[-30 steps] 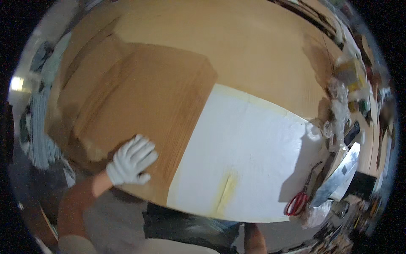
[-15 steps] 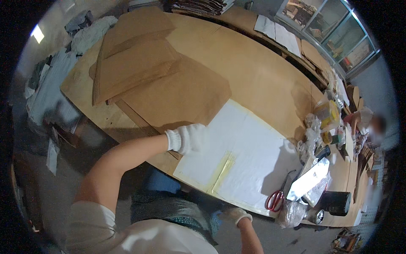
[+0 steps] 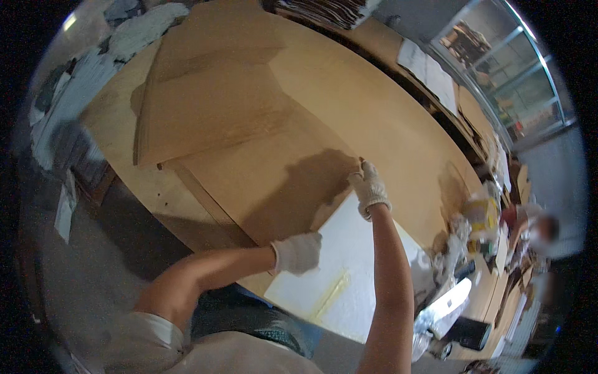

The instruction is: The person aligns and stacks brown paper sheets on a workbench, then uses red-handled scissors to trim the edges of the stacked sheets. The person repeatedly adjusts the stack and continues cutting along the edges to produce uniformly sized pieces.

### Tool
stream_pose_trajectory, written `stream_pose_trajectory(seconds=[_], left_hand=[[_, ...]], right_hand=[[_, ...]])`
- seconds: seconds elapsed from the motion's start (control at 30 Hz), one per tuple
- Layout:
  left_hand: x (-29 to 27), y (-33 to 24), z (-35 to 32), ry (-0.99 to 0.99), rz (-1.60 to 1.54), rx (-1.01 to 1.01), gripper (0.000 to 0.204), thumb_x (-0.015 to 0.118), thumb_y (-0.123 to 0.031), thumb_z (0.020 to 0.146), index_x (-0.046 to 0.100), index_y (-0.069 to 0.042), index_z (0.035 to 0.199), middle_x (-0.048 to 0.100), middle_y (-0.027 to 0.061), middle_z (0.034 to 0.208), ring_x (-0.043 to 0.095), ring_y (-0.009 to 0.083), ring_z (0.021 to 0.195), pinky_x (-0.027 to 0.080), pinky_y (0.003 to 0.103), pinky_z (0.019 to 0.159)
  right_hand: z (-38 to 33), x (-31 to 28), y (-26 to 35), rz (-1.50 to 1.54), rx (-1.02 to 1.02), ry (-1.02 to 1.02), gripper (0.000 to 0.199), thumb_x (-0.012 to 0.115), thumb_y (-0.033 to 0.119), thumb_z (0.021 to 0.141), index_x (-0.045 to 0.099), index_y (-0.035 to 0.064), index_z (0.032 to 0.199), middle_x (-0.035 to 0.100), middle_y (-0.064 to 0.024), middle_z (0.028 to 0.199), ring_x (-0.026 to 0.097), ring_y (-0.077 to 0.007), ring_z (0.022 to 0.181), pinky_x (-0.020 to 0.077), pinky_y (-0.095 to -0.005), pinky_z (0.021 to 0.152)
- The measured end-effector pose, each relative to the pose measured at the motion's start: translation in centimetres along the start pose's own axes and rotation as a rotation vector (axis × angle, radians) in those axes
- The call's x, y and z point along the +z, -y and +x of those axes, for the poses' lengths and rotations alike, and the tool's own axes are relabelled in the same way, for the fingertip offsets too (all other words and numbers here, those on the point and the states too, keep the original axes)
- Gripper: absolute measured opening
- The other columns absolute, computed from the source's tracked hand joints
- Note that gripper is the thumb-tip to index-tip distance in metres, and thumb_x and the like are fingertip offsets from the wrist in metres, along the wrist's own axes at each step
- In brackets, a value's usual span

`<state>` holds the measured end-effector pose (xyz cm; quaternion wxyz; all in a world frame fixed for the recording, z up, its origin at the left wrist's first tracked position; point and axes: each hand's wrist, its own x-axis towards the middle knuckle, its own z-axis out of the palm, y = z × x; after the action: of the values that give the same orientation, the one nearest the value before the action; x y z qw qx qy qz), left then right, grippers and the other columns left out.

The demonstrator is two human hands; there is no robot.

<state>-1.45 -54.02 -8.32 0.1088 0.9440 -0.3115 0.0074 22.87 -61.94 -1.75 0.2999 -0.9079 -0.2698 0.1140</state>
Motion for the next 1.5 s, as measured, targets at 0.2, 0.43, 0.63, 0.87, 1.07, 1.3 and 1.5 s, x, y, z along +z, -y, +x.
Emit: stream_pose_trajectory(seconds=[0.2,0.43,0.63,0.87,1.07,1.3,1.5], left_hand=[[-1.0,0.1,-0.5,-0.037,-0.041,0.043,0.015,0.062,-0.023,0.078,0.072,-0.020,0.067,0.070,-0.0005,0.065,0.062,0.0238,0.066,0.045,0.041,0.069],[-0.8,-2.3,-8.6,-0.107,-0.359,-0.092,0.048,0.058,-0.044,0.090,0.069,-0.008,0.060,0.059,0.0105,0.058,0.060,0.0336,0.077,0.050,0.046,0.076],[-13.3,-1.0,-20.9,0.515,-1.233,-0.587,0.046,0.059,-0.047,0.096,0.075,-0.006,0.082,0.071,0.0097,0.069,0.066,0.0247,0.060,0.053,0.042,0.063],[-18.4,16.6,-26.9,-0.706,-0.009,-0.967,0.028,0.060,-0.035,0.097,0.070,-0.009,0.095,0.068,0.0106,0.099,0.064,0.0290,0.094,0.049,0.041,0.083],[-15.4,26.4,-31.1,-0.616,0.452,-1.299,0.038,0.063,-0.035,0.092,0.063,-0.007,0.118,0.062,0.0139,0.121,0.057,0.0335,0.114,0.045,0.048,0.096],[-14.1,26.7,-30.2,-0.670,0.443,-1.270,0.040,0.067,-0.028,0.089,0.061,-0.006,0.122,0.060,0.0144,0.124,0.055,0.0349,0.118,0.044,0.048,0.098],[-14.7,27.1,-29.9,-0.685,0.408,-1.263,0.041,0.070,-0.021,0.085,0.060,-0.007,0.123,0.060,0.0143,0.122,0.056,0.0349,0.116,0.044,0.047,0.098]], right_hand=[[7.0,3.5,-0.2,-0.349,0.140,-0.021,0.038,0.052,0.039,0.094,0.063,0.0108,0.117,0.067,-0.0243,0.110,0.064,-0.0445,0.102,0.0510,-0.0494,0.086],[0.8,4.4,3.6,-0.413,0.093,0.126,0.038,0.047,0.041,0.100,0.064,0.0113,0.116,0.070,-0.0222,0.105,0.065,-0.0433,0.100,0.0510,-0.0510,0.082],[-12.1,11.9,6.1,-0.373,-0.111,0.207,0.032,0.058,0.031,0.094,0.062,0.0181,0.122,0.070,-0.0159,0.098,0.067,-0.0398,0.088,0.0538,-0.0517,0.077],[-13.7,11.2,16.4,-0.478,-0.321,0.739,0.035,0.054,0.037,0.096,0.063,0.0134,0.120,0.071,-0.0173,0.099,0.068,-0.0380,0.095,0.0543,-0.0470,0.084],[1.3,8.7,23.8,-0.405,-0.504,0.348,0.018,0.061,0.031,0.092,0.063,0.0144,0.099,0.070,-0.0129,0.090,0.069,-0.0318,0.087,0.0538,-0.0459,0.074],[19.0,16.6,33.3,-0.657,-0.821,-0.132,0.049,0.072,0.021,0.083,0.055,0.0123,0.128,0.062,-0.0105,0.122,0.059,-0.0315,0.114,0.0472,-0.0440,0.097],[28.3,26.7,34.3,-0.668,-0.761,-0.321,0.065,0.070,0.022,0.084,0.043,0.0123,0.142,0.056,-0.0083,0.131,0.053,-0.0276,0.126,0.0407,-0.0461,0.108]])
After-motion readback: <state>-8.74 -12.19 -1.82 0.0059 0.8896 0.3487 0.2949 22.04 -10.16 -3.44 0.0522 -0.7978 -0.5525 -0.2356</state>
